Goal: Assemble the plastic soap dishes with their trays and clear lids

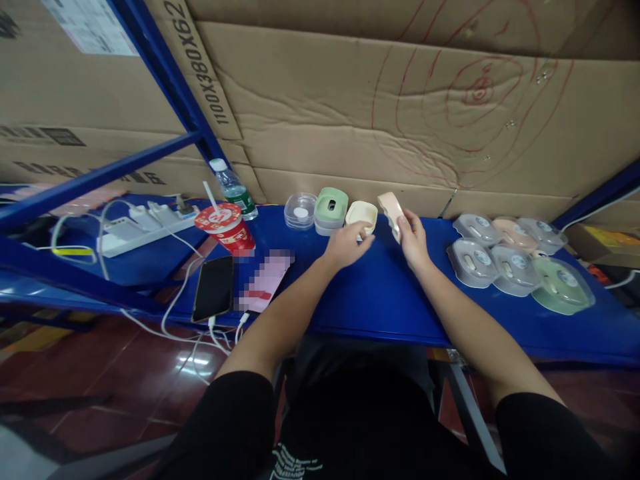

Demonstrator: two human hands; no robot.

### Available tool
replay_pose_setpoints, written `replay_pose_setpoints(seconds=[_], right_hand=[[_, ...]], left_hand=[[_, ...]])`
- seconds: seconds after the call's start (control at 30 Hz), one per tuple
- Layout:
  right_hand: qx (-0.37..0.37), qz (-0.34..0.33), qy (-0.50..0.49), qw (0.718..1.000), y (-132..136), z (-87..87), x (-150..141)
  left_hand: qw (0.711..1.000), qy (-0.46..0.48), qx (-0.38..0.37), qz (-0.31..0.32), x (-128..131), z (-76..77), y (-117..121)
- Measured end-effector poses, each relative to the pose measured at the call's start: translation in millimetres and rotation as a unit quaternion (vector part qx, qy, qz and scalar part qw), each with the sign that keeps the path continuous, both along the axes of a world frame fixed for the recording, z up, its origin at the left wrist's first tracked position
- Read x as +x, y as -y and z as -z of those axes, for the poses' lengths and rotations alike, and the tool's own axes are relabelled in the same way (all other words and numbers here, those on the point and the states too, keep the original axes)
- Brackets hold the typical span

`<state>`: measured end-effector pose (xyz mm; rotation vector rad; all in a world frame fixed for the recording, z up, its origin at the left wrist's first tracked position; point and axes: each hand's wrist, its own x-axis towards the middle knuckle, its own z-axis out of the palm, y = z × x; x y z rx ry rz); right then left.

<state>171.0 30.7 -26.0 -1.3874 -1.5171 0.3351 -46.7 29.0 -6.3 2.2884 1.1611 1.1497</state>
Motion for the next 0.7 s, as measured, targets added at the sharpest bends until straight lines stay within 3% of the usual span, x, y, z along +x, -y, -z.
replay_pose_setpoints(seconds=[0.07,0.13,0.3,0.4,0.53,0.7], right_hand=[[-0.043,-0.033,-0.162,0.985,10.5,-7.6,-17.8],[-0.093,-0.082,-0.263,0.957,21.4,-15.6,-33.5],[-0.068,-0.122,-0.473,0.87,38.5,-30.0,-54.4],[-0.059,-0.115,-0.526,0.84,37.6,-31.3,-54.3],[-0.023,-0.048,-0.526,0.849,23.8,-28.0,-32.9],[0.001,0.017,-0.462,0.886,1.4,-20.7,6.2]], left_hand=[[0.994,-0.067,0.045,0.069,9.1,3.8,9.4],[0.987,-0.09,0.081,0.103,15.1,5.8,15.1],[0.981,-0.059,0.163,0.084,14.5,4.2,15.7],[0.978,-0.042,0.192,0.074,12.8,4.0,13.9],[0.978,-0.035,0.198,0.047,12.2,5.6,10.8],[0.974,-0.026,0.204,-0.09,-5.8,0.4,-6.3]])
